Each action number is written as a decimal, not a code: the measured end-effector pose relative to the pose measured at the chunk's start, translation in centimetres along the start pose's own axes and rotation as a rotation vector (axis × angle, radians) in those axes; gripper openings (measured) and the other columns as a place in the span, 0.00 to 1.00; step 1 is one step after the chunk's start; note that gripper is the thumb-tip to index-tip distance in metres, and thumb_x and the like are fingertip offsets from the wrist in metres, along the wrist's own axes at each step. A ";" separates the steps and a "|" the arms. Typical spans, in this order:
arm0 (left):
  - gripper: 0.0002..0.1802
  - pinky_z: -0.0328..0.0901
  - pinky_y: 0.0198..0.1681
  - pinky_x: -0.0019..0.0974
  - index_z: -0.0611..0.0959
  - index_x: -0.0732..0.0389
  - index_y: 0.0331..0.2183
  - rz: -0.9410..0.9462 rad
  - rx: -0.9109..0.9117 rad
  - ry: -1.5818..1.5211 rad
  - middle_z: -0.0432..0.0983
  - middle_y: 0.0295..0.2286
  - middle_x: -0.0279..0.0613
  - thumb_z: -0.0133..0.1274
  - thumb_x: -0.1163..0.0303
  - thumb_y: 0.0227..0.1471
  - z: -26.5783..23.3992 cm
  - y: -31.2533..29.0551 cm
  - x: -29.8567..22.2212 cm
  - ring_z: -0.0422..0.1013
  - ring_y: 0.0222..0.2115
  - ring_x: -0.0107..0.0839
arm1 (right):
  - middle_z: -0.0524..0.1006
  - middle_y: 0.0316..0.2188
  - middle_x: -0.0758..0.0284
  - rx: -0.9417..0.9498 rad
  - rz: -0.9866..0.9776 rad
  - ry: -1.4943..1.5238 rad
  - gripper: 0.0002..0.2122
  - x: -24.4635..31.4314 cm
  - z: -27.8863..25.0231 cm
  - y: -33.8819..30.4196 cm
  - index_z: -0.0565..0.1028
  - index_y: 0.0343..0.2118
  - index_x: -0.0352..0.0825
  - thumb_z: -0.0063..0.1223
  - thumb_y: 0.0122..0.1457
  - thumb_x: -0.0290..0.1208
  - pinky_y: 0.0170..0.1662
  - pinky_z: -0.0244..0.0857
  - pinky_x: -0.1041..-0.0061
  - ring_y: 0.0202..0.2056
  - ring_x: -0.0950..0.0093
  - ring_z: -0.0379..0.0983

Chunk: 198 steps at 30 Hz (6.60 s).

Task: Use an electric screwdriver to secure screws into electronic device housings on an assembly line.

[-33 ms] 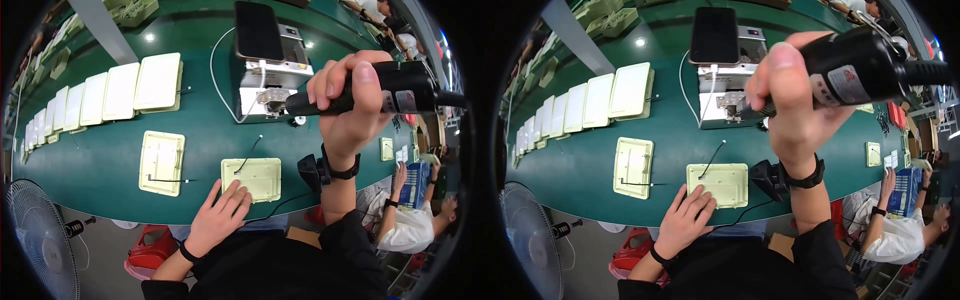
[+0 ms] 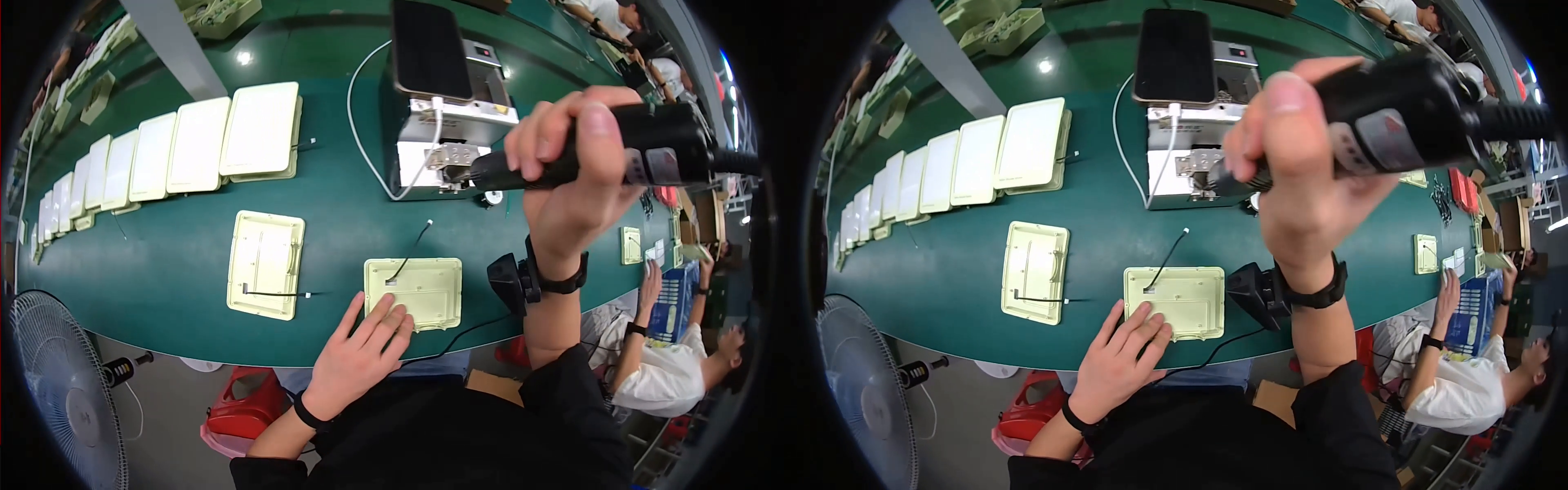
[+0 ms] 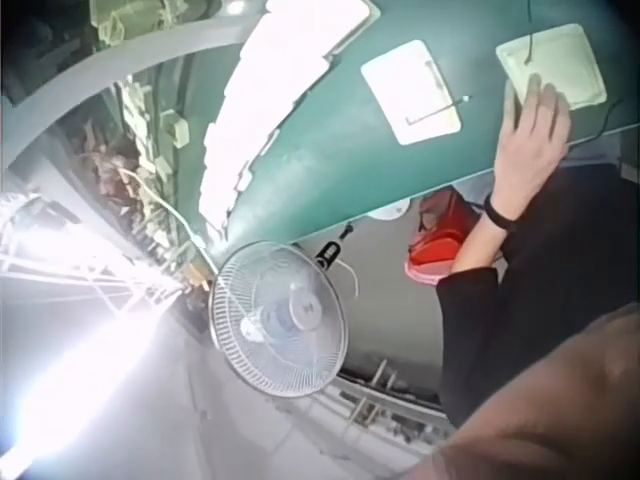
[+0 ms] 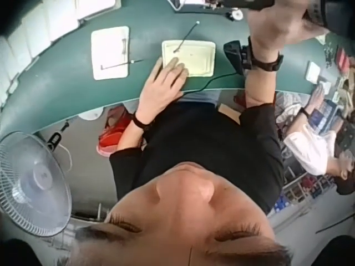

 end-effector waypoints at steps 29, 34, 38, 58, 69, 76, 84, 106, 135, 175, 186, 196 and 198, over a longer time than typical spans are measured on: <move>0.16 0.61 0.68 0.54 0.82 0.59 0.48 -0.012 -0.132 0.002 0.78 0.50 0.37 0.53 0.68 0.59 -0.7 -0.3 0.8 0.69 0.61 0.35 | 0.68 0.18 0.68 0.139 0.411 -0.002 0.18 -2.8 6.6 -8.8 0.63 0.40 0.37 0.61 0.65 0.43 0.21 0.60 0.72 0.16 0.76 0.63; 0.18 0.63 0.66 0.52 0.82 0.59 0.50 -0.015 -0.118 -0.009 0.78 0.50 0.37 0.53 0.68 0.58 -0.8 -0.3 0.7 0.70 0.59 0.34 | 0.68 0.19 0.69 0.141 0.381 -0.013 0.17 -3.0 6.5 -8.8 0.64 0.40 0.38 0.60 0.66 0.43 0.21 0.60 0.73 0.17 0.76 0.64; 0.21 0.64 0.65 0.50 0.82 0.59 0.52 -0.014 -0.110 -0.008 0.77 0.51 0.37 0.53 0.69 0.57 -1.0 -0.7 0.3 0.71 0.57 0.33 | 0.68 0.19 0.69 0.148 0.343 0.034 0.15 -2.9 5.9 -8.8 0.65 0.39 0.38 0.59 0.66 0.41 0.21 0.60 0.73 0.17 0.76 0.64; 0.42 0.62 0.65 0.58 0.80 0.53 0.59 -0.047 -0.079 0.116 0.73 0.58 0.33 0.68 0.56 0.39 0.0 -1.2 0.4 0.69 0.58 0.38 | 0.66 0.19 0.68 -0.031 0.251 -0.005 0.10 0.1 0.3 -5.8 0.67 0.40 0.36 0.53 0.67 0.35 0.22 0.60 0.72 0.17 0.77 0.61; 0.26 0.65 0.64 0.56 0.83 0.53 0.56 -0.028 -0.097 0.143 0.76 0.55 0.32 0.58 0.64 0.54 -0.2 -0.8 0.1 0.72 0.56 0.36 | 0.67 0.19 0.68 -0.010 0.337 -0.083 0.13 -1.3 0.2 -8.9 0.65 0.40 0.37 0.58 0.65 0.36 0.21 0.62 0.72 0.17 0.77 0.62; 0.44 0.62 0.66 0.54 0.81 0.54 0.58 -0.024 -0.083 0.103 0.73 0.59 0.36 0.70 0.53 0.36 0.5 -1.3 0.2 0.70 0.58 0.40 | 0.67 0.18 0.67 -0.011 0.301 -0.098 0.12 -1.3 0.6 -8.8 0.64 0.39 0.36 0.57 0.66 0.34 0.21 0.62 0.72 0.17 0.77 0.62; 0.41 0.60 0.68 0.49 0.78 0.59 0.60 -0.020 0.016 0.138 0.69 0.63 0.42 0.67 0.54 0.46 -0.5 -0.4 0.1 0.66 0.64 0.42 | 0.67 0.18 0.67 -0.064 0.134 -0.050 0.10 0.6 0.0 -5.3 0.65 0.39 0.34 0.55 0.65 0.30 0.22 0.62 0.71 0.16 0.76 0.61; 0.60 0.57 0.68 0.61 0.72 0.56 0.65 -0.161 0.052 0.072 0.67 0.63 0.44 0.76 0.49 0.29 -0.4 0.0 0.8 0.66 0.61 0.44 | 0.68 0.20 0.67 -0.043 0.278 -0.141 0.13 1.7 -2.3 -8.7 0.66 0.41 0.35 0.56 0.67 0.37 0.21 0.63 0.72 0.17 0.76 0.62; 0.59 0.60 0.68 0.54 0.73 0.54 0.65 -0.140 -0.007 0.013 0.68 0.62 0.43 0.76 0.54 0.29 -0.6 -0.1 0.5 0.68 0.59 0.43 | 0.66 0.19 0.68 -0.229 0.053 -0.165 0.09 -0.2 0.2 -0.9 0.68 0.36 0.34 0.52 0.67 0.34 0.23 0.60 0.72 0.17 0.76 0.62; 0.08 0.69 0.31 0.34 0.88 0.63 0.36 -0.562 -0.580 -0.820 0.81 0.29 0.42 0.67 0.80 0.50 -3.7 -2.4 6.4 0.76 0.28 0.35 | 0.69 0.19 0.70 0.053 0.095 0.357 0.13 6.1 4.3 -7.1 0.63 0.41 0.36 0.53 0.66 0.38 0.16 0.64 0.82 0.15 0.79 0.64; 0.13 0.68 0.45 0.41 0.85 0.57 0.39 -0.098 0.032 -0.277 0.79 0.40 0.34 0.67 0.69 0.50 1.1 0.7 -2.0 0.73 0.43 0.36 | 0.68 0.20 0.69 0.132 0.189 0.238 0.12 6.1 2.0 -7.3 0.66 0.43 0.36 0.51 0.67 0.39 0.18 0.62 0.77 0.16 0.78 0.63; 0.28 0.65 0.60 0.49 0.80 0.53 0.55 -0.246 -0.136 -0.076 0.74 0.53 0.44 0.64 0.61 0.53 -3.4 0.3 1.7 0.70 0.54 0.44 | 0.65 0.20 0.67 -0.110 -0.025 -0.043 0.09 2.7 -0.4 -1.2 0.69 0.40 0.32 0.51 0.67 0.33 0.25 0.62 0.71 0.18 0.75 0.63; 0.28 0.64 0.61 0.50 0.80 0.53 0.56 -0.227 -0.144 -0.070 0.73 0.54 0.45 0.64 0.60 0.53 -3.0 0.2 1.7 0.70 0.55 0.44 | 0.65 0.19 0.67 -0.181 -0.030 -0.182 0.08 1.8 0.2 -0.5 0.69 0.39 0.33 0.50 0.67 0.32 0.24 0.61 0.72 0.18 0.76 0.62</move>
Point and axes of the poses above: each hand's wrist, its own y-axis towards the middle knuckle, its own z-axis out of the palm, x = y × z, the point moved 9 cm from there along y, towards the middle knuckle
